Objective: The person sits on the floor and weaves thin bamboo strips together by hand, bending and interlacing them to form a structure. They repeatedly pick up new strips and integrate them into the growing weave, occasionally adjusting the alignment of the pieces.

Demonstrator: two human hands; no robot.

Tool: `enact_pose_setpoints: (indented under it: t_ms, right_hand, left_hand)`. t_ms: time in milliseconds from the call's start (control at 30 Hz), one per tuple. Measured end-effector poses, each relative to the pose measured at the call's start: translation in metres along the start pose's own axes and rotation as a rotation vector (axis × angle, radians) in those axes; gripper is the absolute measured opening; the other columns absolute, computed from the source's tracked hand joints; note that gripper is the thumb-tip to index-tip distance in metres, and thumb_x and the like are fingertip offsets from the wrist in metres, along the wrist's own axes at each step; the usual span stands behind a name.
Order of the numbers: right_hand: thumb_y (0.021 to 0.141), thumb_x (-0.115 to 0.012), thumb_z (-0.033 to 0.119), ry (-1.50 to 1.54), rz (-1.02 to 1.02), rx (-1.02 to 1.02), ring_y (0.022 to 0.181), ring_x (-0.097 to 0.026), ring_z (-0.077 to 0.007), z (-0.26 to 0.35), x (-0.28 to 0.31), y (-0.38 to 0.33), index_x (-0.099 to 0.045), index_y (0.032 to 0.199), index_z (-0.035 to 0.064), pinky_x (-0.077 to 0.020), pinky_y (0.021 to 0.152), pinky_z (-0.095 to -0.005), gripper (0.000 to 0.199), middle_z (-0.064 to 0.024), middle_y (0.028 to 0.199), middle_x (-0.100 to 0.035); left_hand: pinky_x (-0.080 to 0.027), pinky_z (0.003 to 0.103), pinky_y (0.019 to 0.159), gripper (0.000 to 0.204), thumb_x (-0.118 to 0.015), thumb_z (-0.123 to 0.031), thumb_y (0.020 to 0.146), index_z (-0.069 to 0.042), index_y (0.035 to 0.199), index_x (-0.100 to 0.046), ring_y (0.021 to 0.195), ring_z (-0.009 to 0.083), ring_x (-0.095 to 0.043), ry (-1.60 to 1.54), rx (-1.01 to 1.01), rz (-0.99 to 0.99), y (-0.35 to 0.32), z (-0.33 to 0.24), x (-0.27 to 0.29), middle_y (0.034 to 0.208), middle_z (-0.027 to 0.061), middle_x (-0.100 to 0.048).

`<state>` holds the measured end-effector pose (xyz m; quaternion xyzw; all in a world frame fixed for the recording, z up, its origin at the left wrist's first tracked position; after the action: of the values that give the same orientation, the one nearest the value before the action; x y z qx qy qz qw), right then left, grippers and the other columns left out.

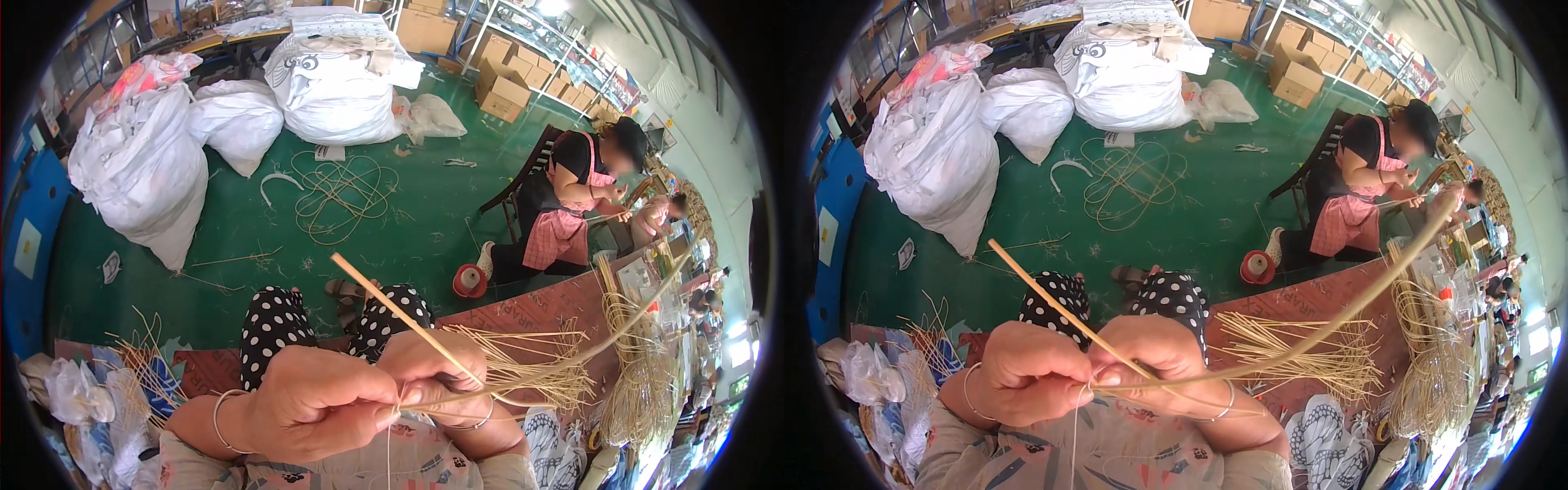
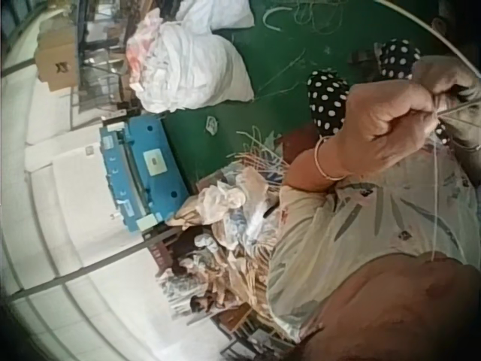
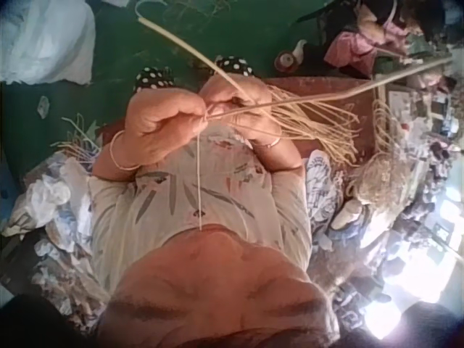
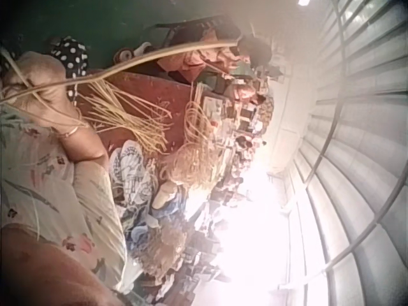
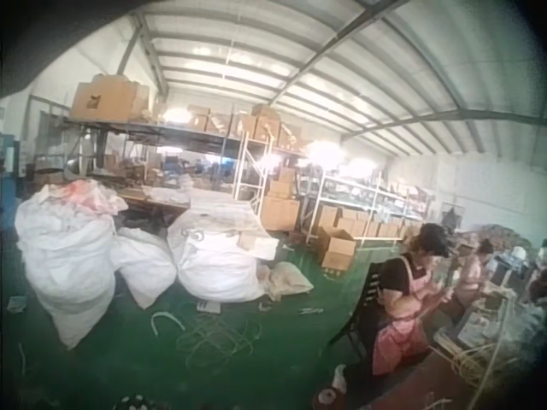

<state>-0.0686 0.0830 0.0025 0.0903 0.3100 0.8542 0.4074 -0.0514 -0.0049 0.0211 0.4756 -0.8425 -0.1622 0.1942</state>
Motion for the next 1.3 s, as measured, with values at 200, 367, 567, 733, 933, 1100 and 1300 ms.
enact_pose_setpoints:
  t_ms: [200,367,567,733,933,1100,1300]
  right_hand:
    - [0.078,-0.063,0.009,0.202,-0.050,-0.255,0.061,-0.053,-0.0137,-0.027,0.002,-0.013,-0.057,0.073,0.0010,-0.0401,0.053,-0.0255,0.011,-0.0058,0.068,-0.057]
    - [0.076,-0.064,0.008,0.452,-0.085,-0.465,0.059,-0.051,-0.0091,-0.048,-0.008,-0.026,-0.058,0.070,0.0004,-0.0353,0.047,-0.0212,0.011,-0.0047,0.063,-0.053]
    - [0.078,-0.059,0.006,0.338,-0.372,-0.471,0.061,-0.054,-0.0109,-0.065,0.028,-0.040,-0.057,0.078,-0.0011,-0.0439,0.052,-0.0218,0.007,-0.0077,0.075,-0.058]
    - [0.075,-0.065,0.008,-0.234,0.115,-0.233,0.055,-0.047,-0.0113,-0.011,-0.009,-0.008,-0.051,0.064,0.0006,-0.0395,0.051,-0.0257,0.019,-0.0055,0.067,-0.056]
    - [0.089,-0.040,0.045,0.685,-0.195,-0.320,0.052,-0.051,-0.0157,-0.017,-0.017,-0.024,-0.058,0.082,0.0019,-0.0412,0.047,-0.0255,0.048,-0.0120,0.067,-0.057]
    - [0.084,-0.052,0.024,0.910,0.743,-0.128,0.054,-0.056,-0.0212,0.033,-0.065,-0.016,-0.060,0.084,-0.0016,-0.0422,0.044,-0.0290,0.027,-0.0113,0.070,-0.059]
    - [0.082,-0.054,0.023,-0.843,0.142,0.514,0.048,-0.053,-0.0214,0.071,-0.037,-0.021,-0.059,0.082,-0.0001,-0.0392,0.040,-0.0293,0.023,-0.0106,0.067,-0.057]
  left_hand:
    - [-0.040,0.027,0.042,0.009,-0.061,-0.002,0.072,-0.002,0.081,-0.059,0.046,0.0191,-0.054,0.241,-0.139,-0.114,-0.003,-0.005,0.004,0.062,0.0058,-0.057]
    - [-0.040,0.027,0.041,0.013,-0.061,-0.003,0.071,-0.001,0.084,-0.060,0.044,0.0185,-0.053,0.412,-0.225,-0.159,-0.007,-0.012,-0.001,0.060,0.0061,-0.057]
    - [-0.037,0.028,0.041,0.009,-0.058,0.000,0.072,0.000,0.081,-0.058,0.043,0.0183,-0.050,0.460,-0.216,-0.213,-0.008,-0.020,0.011,0.060,0.0070,-0.056]
    - [-0.038,0.029,0.044,0.008,-0.057,0.003,0.071,-0.001,0.078,-0.055,0.047,0.0220,-0.050,0.678,-0.185,-0.291,0.000,0.010,0.025,0.059,0.0092,-0.054]
    - [-0.037,0.029,0.041,0.018,-0.064,0.000,0.064,-0.003,0.081,-0.058,0.045,0.0217,-0.051,0.591,-0.286,-0.269,0.001,-0.002,0.011,0.058,0.0068,-0.053]
    - [-0.037,0.027,0.039,0.017,-0.065,-0.001,0.064,-0.001,0.080,-0.058,0.044,0.0186,-0.052,0.569,-0.246,-0.084,-0.001,-0.044,-0.003,0.058,0.0076,-0.056]
    - [-0.039,0.023,0.036,0.018,-0.064,-0.002,0.064,0.001,0.080,-0.057,0.040,0.0142,-0.051,0.518,-0.408,-0.098,-0.010,-0.055,-0.007,0.061,0.0083,-0.060]
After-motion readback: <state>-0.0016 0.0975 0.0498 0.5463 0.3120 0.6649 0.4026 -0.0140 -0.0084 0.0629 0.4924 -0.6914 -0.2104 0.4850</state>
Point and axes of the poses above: each hand's wrist, its own y-axis towards the middle knuckle, its own x-axis out of the back of the hand, z = x × y, the point moved 9 cm from there along y, towards the middle knuckle
